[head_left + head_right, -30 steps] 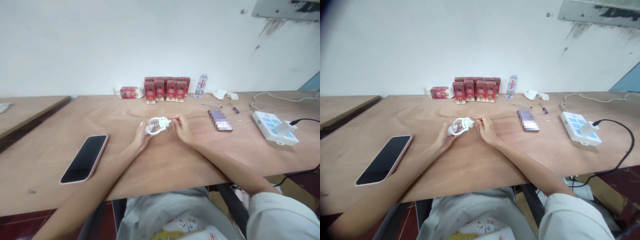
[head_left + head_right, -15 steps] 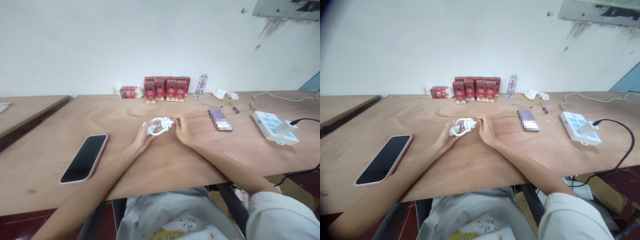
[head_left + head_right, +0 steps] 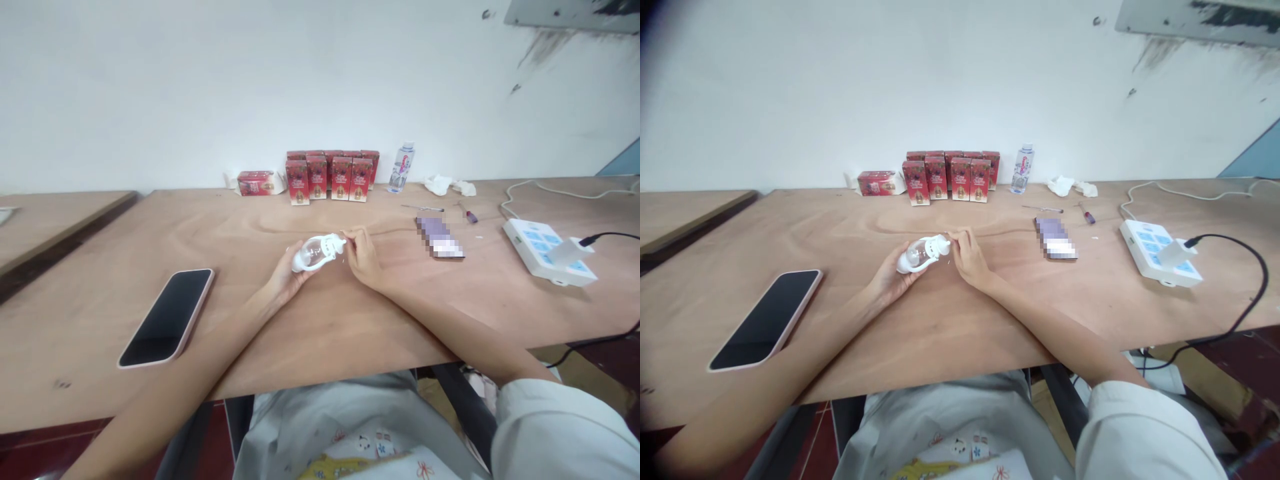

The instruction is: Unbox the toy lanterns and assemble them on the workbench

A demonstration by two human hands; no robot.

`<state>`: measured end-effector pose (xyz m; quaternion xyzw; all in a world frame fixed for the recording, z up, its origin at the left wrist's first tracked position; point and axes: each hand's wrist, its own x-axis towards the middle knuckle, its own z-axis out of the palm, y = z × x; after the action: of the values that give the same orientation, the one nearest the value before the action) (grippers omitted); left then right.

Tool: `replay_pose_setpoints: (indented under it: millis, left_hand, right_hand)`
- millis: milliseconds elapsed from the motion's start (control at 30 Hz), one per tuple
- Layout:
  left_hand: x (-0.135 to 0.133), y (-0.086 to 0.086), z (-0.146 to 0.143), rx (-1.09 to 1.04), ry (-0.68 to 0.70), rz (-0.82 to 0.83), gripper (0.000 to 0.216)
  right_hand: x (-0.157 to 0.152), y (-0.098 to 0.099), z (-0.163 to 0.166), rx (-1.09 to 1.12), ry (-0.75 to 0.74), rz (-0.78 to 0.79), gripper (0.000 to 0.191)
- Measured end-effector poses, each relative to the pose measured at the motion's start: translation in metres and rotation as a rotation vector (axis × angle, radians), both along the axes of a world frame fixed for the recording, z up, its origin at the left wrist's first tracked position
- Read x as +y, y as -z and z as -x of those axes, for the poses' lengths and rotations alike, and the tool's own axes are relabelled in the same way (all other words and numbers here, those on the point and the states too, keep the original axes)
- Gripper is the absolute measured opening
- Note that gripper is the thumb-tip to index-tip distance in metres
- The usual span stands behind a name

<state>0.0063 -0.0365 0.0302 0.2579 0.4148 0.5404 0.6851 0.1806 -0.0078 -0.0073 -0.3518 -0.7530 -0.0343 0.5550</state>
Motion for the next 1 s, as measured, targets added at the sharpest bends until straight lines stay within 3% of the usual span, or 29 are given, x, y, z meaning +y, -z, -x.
replay_pose_setpoints:
  millis: [333, 600, 733, 1000]
  left_hand:
    - [-0.002, 0.002, -0.001, 0.001, -0.07, -0.029, 0.014]
    - [-0.004, 0.007, -0.002, -0.012, -0.083, -0.02, 0.011]
    - [-0.005, 0.008, -0.001, 0.048, -0.128, -0.098, 0.018]
    - [-0.006, 0.003, 0.0, 0.052, -0.14, -0.097, 0.017]
  right_hand:
    - [0.004, -0.006, -0.011, -0.061, -0.017, -0.05, 0.017]
    - [0.005, -0.005, -0.012, -0.128, -0.054, 0.057, 0.022]
    - [0.007, -0.006, -0.015, -0.162, -0.037, 0.089, 0.022]
    - [0.006, -0.013, -0.018, -0.163, -0.075, 0.018, 0.022]
